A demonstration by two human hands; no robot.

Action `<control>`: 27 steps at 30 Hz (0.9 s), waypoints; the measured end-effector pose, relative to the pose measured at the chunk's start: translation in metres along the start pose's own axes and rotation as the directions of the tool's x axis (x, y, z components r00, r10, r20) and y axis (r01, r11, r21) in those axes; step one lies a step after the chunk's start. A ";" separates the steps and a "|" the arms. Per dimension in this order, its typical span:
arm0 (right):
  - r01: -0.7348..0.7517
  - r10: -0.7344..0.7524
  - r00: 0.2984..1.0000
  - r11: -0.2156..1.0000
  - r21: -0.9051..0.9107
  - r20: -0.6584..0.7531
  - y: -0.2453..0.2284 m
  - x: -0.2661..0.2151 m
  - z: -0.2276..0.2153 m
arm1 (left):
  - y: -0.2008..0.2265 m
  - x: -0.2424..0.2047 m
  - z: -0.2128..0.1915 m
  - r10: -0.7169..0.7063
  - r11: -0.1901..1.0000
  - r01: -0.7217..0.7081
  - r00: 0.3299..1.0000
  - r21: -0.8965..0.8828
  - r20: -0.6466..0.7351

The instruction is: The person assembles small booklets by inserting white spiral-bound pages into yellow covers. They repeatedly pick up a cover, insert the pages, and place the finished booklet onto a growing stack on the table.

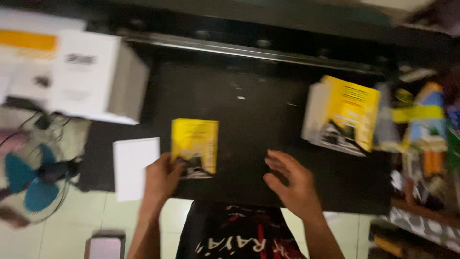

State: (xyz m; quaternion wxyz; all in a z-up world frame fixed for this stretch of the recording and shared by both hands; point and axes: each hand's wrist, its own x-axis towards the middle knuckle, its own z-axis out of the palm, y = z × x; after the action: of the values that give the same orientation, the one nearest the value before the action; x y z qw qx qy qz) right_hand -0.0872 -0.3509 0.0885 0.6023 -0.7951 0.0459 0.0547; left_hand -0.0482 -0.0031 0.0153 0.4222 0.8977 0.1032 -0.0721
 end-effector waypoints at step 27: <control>0.117 -0.242 0.831 0.956 -0.269 -0.501 0.030 0.004 -0.167 | 0.294 0.036 0.215 0.369 0.793 -0.230 0.918 -0.565 0.144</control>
State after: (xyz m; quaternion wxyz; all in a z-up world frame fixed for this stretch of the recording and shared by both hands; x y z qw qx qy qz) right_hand -0.0821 -0.5202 0.1042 0.4739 -0.8435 0.1279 -0.2184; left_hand 0.0498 -0.3476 0.0905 0.6718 0.7319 -0.0786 -0.0829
